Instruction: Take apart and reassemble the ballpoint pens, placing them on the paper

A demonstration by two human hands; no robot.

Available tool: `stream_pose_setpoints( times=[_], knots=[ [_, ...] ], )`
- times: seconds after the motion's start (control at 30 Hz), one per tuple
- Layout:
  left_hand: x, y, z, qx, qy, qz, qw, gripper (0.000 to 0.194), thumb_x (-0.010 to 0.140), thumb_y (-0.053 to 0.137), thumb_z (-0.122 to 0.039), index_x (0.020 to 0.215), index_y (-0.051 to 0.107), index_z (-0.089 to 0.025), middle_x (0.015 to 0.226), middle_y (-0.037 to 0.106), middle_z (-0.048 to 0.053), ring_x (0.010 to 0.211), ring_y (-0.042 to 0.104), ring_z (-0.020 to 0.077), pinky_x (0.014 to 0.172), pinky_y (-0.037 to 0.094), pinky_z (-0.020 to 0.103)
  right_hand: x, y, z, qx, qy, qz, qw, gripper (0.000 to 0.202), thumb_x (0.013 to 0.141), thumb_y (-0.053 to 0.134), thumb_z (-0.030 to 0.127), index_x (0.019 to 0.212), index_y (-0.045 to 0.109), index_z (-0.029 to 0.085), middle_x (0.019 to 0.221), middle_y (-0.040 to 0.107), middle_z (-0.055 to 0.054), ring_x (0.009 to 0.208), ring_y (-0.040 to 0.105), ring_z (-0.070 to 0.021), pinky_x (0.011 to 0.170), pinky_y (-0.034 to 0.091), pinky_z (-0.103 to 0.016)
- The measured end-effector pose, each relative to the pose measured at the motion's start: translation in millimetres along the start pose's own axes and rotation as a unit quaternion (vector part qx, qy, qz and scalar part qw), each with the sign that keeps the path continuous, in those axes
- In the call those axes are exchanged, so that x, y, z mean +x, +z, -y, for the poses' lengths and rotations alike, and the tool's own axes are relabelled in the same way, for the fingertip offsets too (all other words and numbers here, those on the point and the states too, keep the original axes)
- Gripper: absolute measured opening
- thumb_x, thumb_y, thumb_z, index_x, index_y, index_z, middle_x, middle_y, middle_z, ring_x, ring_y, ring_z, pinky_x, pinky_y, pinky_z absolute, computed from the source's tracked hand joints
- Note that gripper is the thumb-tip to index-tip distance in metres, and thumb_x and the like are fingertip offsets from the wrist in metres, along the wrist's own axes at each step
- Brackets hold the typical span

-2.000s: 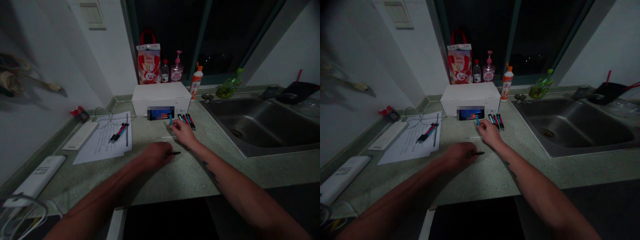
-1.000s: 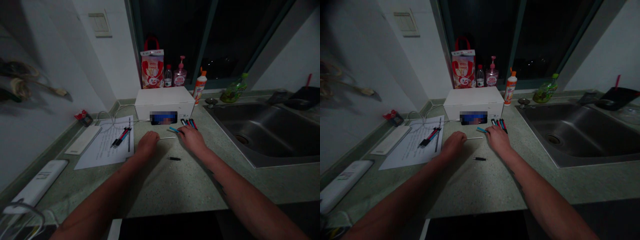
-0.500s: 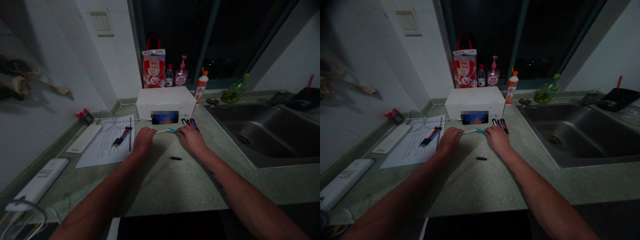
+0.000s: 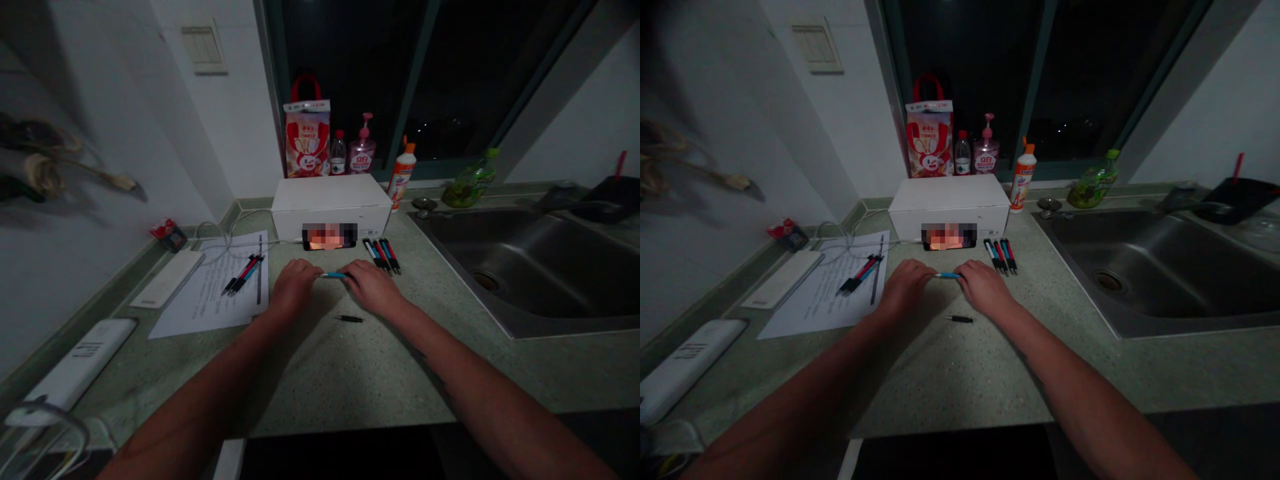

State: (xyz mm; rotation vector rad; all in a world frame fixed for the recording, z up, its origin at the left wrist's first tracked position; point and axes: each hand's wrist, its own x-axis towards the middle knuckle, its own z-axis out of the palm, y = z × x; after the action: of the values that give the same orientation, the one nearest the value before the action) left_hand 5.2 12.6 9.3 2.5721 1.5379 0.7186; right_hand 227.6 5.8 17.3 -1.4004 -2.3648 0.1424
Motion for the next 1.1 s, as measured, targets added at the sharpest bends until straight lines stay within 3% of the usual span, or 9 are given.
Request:
stream_pose_setpoints(
  times=[0.13, 0.3, 0.4, 0.53, 0.6, 0.7, 0.83, 0.97, 1.1],
  knots=[
    [-1, -2.2, -5, -0.023, 0.005, -0.019, 1.000, 0.024, 0.099, 0.052, -0.019, 0.114, 0.071, -0.019, 0.106, 0.071, 0.008, 0.102, 0.061, 0.0242, 0.094, 0.047, 0.038, -1, 3, 2, 0.005, -0.020, 0.006, 1.000, 0.024, 0.102, 0.053, 0.022, 0.119, 0.069, 0.023, 0.106, 0.072, -0.007, 0.102, 0.065, -0.0224, 0.089, 0.048, -0.033],
    [-5, -7.3, -16, -0.026, 0.002, -0.139, 0.990, 0.043, 0.096, 0.063, -0.032, 0.136, 0.057, -0.020, 0.138, 0.060, 0.014, 0.129, 0.052, 0.0295, 0.110, 0.040, 0.046, 1, 3, -2, 0.014, 0.073, -0.032, 0.997, 0.025, 0.102, 0.050, 0.025, 0.121, 0.065, 0.022, 0.112, 0.074, -0.009, 0.097, 0.070, -0.0240, 0.082, 0.050, -0.033],
    [-10, -3.4, -26, -0.058, 0.086, -0.048, 0.993, 0.035, 0.095, 0.065, -0.036, 0.127, 0.064, -0.023, 0.130, 0.066, 0.011, 0.123, 0.057, 0.0268, 0.108, 0.041, 0.044, 1, 1, -3, 0.026, 0.118, -0.050, 0.991, 0.029, 0.101, 0.048, 0.023, 0.127, 0.060, 0.020, 0.108, 0.076, -0.010, 0.092, 0.072, -0.0255, 0.078, 0.050, -0.034],
    [-14, 4.6, -37, -0.084, 0.182, 0.098, 0.975, 0.026, 0.090, 0.072, -0.038, 0.110, 0.073, -0.023, 0.128, 0.068, 0.008, 0.123, 0.057, 0.0265, 0.108, 0.041, 0.044, 0, 2, -3, 0.062, 0.095, -0.074, 0.991, 0.033, 0.101, 0.046, 0.022, 0.132, 0.057, 0.021, 0.114, 0.075, -0.010, 0.099, 0.071, -0.0262, 0.083, 0.051, -0.035],
    [-13, 5.4, -39, -0.078, 0.176, 0.110, 0.975, 0.012, 0.093, 0.066, -0.030, 0.099, 0.075, -0.023, 0.126, 0.069, 0.007, 0.121, 0.058, 0.0254, 0.107, 0.041, 0.044, 0, 3, -4, 0.076, 0.078, -0.086, 0.990, 0.033, 0.100, 0.046, 0.021, 0.130, 0.059, 0.022, 0.121, 0.073, -0.010, 0.105, 0.070, -0.0259, 0.088, 0.052, -0.037],
    [-10, 3.6, -39, -0.075, 0.151, 0.102, 0.980, 0.012, 0.094, 0.062, -0.020, 0.095, 0.074, -0.021, 0.122, 0.071, 0.006, 0.116, 0.060, 0.0247, 0.104, 0.042, 0.043, 0, 3, -6, 0.085, 0.068, -0.093, 0.990, 0.031, 0.101, 0.045, 0.022, 0.126, 0.063, 0.021, 0.125, 0.071, -0.010, 0.111, 0.068, -0.0257, 0.093, 0.051, -0.038],
    [-9, 2.1, -35, -0.084, 0.131, 0.121, 0.980, 0.017, 0.091, 0.068, -0.022, 0.108, 0.072, -0.021, 0.118, 0.072, 0.007, 0.115, 0.060, 0.0254, 0.102, 0.044, 0.043, 0, 2, -7, 0.088, 0.061, -0.083, 0.991, 0.031, 0.102, 0.045, 0.023, 0.127, 0.063, 0.021, 0.125, 0.071, -0.010, 0.111, 0.067, -0.0260, 0.095, 0.051, -0.039],
    [-11, 1.1, -32, -0.081, 0.130, 0.137, 0.979, 0.017, 0.092, 0.067, -0.026, 0.108, 0.071, -0.021, 0.112, 0.071, 0.008, 0.111, 0.060, 0.0251, 0.098, 0.045, 0.042, 0, 4, -8, 0.082, 0.055, -0.076, 0.992, 0.033, 0.102, 0.045, 0.023, 0.129, 0.063, 0.022, 0.126, 0.071, -0.010, 0.111, 0.067, -0.0256, 0.095, 0.051, -0.039],
    [-14, 0.0, -38, -0.071, 0.118, 0.132, 0.982, 0.031, 0.090, 0.068, -0.031, 0.119, 0.066, -0.021, 0.112, 0.069, 0.009, 0.108, 0.059, 0.0264, 0.097, 0.045, 0.043, 0, 4, -10, 0.075, 0.063, -0.083, 0.992, 0.034, 0.102, 0.044, 0.023, 0.130, 0.063, 0.023, 0.127, 0.070, -0.009, 0.112, 0.067, -0.0255, 0.094, 0.051, -0.038]
  ],
)
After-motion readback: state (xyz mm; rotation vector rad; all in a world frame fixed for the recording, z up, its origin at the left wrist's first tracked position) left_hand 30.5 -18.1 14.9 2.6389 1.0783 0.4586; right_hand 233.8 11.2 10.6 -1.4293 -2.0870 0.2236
